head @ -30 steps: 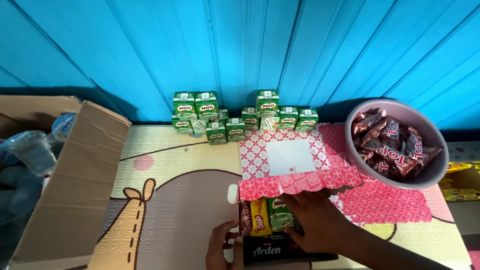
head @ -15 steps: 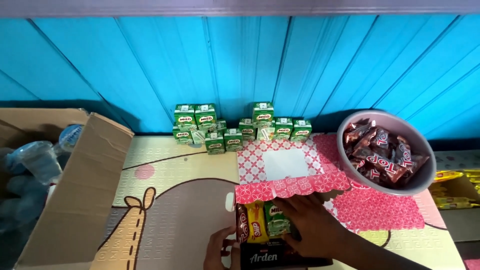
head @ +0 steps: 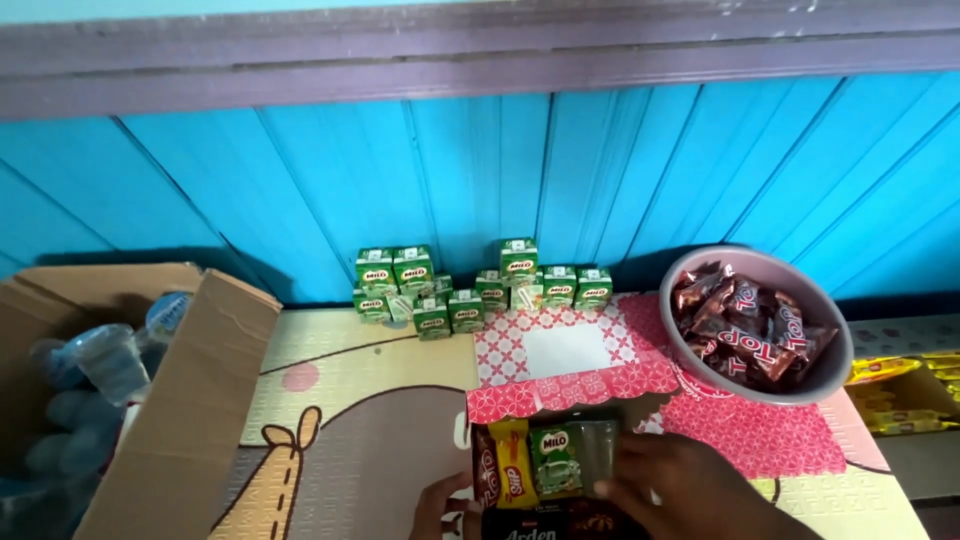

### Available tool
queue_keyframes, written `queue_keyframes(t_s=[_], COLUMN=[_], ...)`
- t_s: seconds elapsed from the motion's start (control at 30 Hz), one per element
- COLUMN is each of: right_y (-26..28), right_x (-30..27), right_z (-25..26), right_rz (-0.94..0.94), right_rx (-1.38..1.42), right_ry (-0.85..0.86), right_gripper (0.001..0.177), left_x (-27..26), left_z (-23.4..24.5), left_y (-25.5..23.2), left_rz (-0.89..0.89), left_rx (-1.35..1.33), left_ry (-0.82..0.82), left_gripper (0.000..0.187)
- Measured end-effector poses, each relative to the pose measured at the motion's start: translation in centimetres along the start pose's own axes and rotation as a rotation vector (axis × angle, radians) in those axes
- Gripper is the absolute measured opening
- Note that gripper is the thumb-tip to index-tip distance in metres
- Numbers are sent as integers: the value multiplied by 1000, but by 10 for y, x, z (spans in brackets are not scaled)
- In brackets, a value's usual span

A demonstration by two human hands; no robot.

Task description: Packing various snack items like juice boxes and chocolate bars into small gift boxes.

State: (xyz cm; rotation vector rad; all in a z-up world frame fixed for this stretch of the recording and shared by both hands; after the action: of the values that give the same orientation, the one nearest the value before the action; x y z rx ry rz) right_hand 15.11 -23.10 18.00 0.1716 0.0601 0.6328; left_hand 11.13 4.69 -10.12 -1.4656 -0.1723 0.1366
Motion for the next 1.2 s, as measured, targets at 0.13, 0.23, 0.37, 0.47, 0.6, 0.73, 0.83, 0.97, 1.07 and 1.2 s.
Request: queue_keyframes(t_s=[0.13, 0.23, 0.37, 0.47, 0.6, 0.73, 0.83, 0.97, 1.07, 1.2], right_y=[-35, -55, -58, -68, -87, -110, -123, -123, -119, -112], right_x=[-26, -45, -56, -56, -61, -60, -54, -45, -39, -33], right_z=[12, 12, 24, 22, 14, -1, -16, -35, -43, -49], right_rz=[-375, -542, -690, -693, -759, -762, -757, -773, -745, -723], right_rx=[68, 17, -18, -50, -34, 100, 220, 452, 440, 554], right_ry=[165, 209, 309, 246, 198, 23, -32, -24, 16, -34], right_gripper=[17, 11, 11, 11, 15, 36, 50, 62, 70, 65], left_x=[35, 37, 63, 47, 87, 81, 44, 48, 54, 57], left_z=[12, 13, 20, 30, 22, 8, 10, 4, 8, 3], left_y=[79, 98, 122, 30, 147, 19, -100, -118, -118, -128], left_rz=[442, 397, 888, 277, 895, 346, 36, 50, 88, 35], left_rx=[-204, -173, -337, 142, -404, -364, -2, 31, 191, 192], left_ry=[57, 51, 96, 18, 110, 38, -78, -67, -95, -93], left_gripper=[47, 50, 59, 56, 50, 37, 49, 50, 53, 52])
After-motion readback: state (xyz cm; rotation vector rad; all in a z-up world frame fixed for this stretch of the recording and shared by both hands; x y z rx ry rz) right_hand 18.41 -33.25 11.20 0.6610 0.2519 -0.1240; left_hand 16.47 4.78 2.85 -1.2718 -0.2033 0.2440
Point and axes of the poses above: each hand's wrist, its own x-axis towards the middle knuckle, its own z-axis out of the back of the hand, y = z × x, the point moved 9 cm from there along x, towards the middle knuckle, and after that the axes turned 10 degrees about -x, right-handed, at the moved point
